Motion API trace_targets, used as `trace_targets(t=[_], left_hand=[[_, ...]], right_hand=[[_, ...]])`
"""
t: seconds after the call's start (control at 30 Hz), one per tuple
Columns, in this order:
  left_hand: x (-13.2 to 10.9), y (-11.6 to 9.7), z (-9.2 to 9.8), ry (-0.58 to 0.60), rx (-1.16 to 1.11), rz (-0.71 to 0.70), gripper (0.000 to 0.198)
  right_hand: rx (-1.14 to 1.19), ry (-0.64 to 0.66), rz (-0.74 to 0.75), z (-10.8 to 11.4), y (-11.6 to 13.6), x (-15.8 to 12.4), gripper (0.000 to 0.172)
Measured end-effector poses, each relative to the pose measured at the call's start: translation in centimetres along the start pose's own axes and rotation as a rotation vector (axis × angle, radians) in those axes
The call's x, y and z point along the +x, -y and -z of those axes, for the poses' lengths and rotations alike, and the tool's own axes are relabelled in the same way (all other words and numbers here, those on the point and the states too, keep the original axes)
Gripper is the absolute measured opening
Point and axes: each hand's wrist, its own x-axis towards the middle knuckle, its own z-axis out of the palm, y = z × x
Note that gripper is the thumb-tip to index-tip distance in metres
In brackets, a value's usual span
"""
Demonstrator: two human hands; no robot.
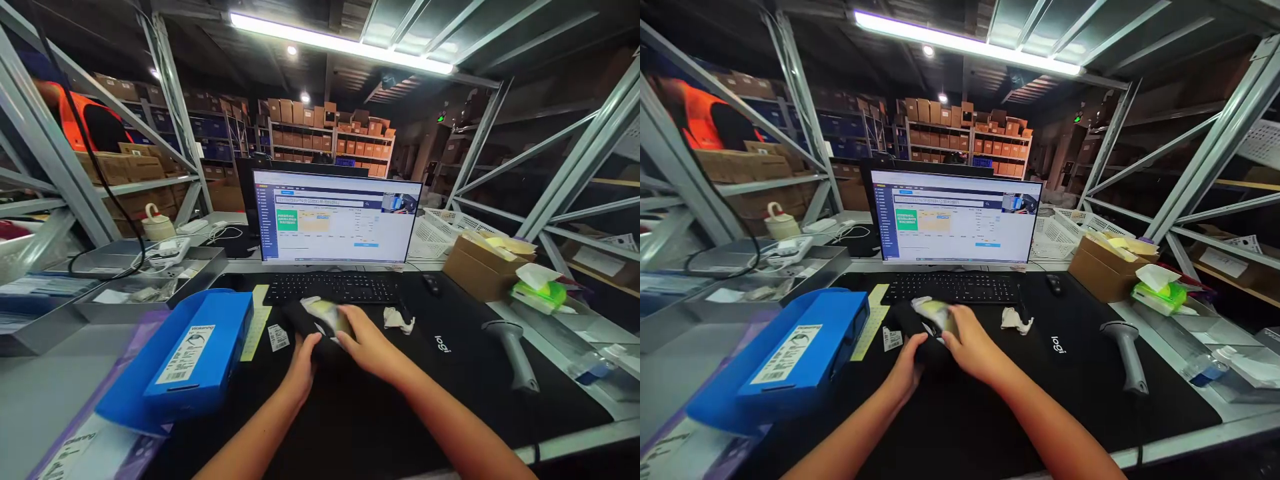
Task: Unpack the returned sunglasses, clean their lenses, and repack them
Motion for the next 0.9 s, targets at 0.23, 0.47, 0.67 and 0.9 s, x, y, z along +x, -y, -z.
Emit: trace_targets(t=[0.23,0.47,0.67,0.9], left_hand=[[-1.4,1.9,-1.2,0.106,-0.122,0.112,0.061],[-0.4,1.9,0.2,0.165,-0.050,0.075,0.071],[-0.5,1.2,-0.4,0.109,-0.131,0.085,0.068],[0.3,0.3,-0.4,-0.069,-0.222,0.192,0.024]], right_hand=[[-0.225,0.008,-0.199,0.5,-2.1,2.9,0.094],[-0.313,-0.138,-0.148,-1.3,-2.4,2.6,0.067],[-0.262,-0.155,-0.074,-1.5,-2.5,2.5,0.036],[0.152,-0.381,-0.106,2.4,-1.8,3.9,0.036]])
